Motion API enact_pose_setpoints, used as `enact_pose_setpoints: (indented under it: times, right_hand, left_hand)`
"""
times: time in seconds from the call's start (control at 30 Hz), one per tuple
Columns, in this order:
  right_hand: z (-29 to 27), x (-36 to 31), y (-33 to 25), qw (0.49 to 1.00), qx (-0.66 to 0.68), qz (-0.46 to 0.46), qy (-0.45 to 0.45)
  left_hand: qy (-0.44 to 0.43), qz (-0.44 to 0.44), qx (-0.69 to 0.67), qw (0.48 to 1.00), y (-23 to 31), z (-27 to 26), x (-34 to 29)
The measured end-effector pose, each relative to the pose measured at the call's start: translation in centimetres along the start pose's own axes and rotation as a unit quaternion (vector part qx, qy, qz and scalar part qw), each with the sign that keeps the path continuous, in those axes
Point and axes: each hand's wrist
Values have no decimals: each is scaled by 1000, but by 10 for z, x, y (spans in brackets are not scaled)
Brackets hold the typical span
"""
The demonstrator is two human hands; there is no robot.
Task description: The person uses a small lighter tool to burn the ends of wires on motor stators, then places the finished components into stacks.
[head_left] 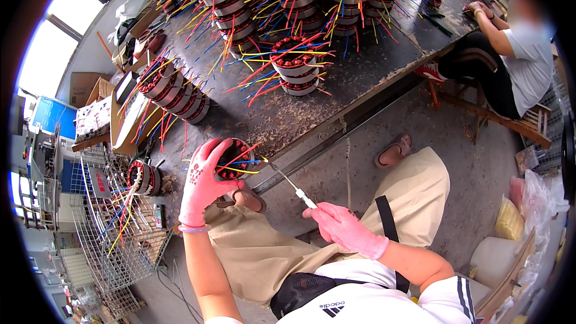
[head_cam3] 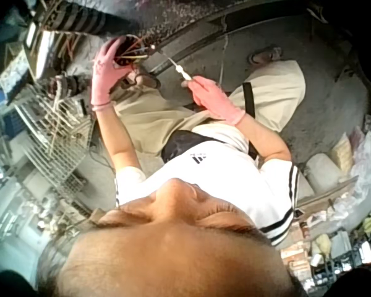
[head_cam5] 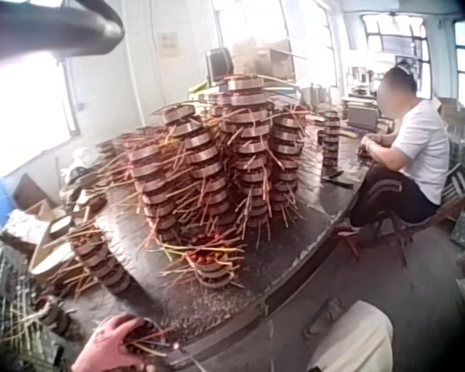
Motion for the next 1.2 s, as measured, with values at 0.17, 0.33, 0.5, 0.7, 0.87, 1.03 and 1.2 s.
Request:
enact_pose_setpoints:
  times: [0.17, 0.33, 0.5, 0.7, 0.87, 1.03, 1.2]
  right_hand:
    - [-2, 1, 2, 1000, -8, -7, -4]
    - [-1, 0, -1, 1000, -6, -2, -5]
    - [-1, 0, 0, 1000, -20, -1, -1]
    - [-1, 0, -3, 1000, -26, 2, 1]
    - [-1, 2, 2, 1000, 5, 8, -6]
    - [-2, 2, 2, 1000, -15, -3, -8]
    - [-2, 2, 3, 1000, -19, -8, -7]
  left_hand:
    - [-2, 0, -3, 1000, 2, -2, 1]
    - [3, 7, 5, 1000, 0, -1, 0]
    - [-1, 0, 4, 1000, -1, 0, 0]
    - [-3, 2, 6, 1000, -1, -1, 0]
    - [-2, -2, 7, 1000, 0, 0, 1]
    - [-4, 4, 10, 1000, -1, -1, 1]
    - [-1, 7, 5, 1000, -4, 1, 0]
Point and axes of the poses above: each hand's wrist, its own x-axis towards the middle knuckle, its own z-axis out of the palm, y = z × x, and after that the axes turned 3 degrees about x, right-handed
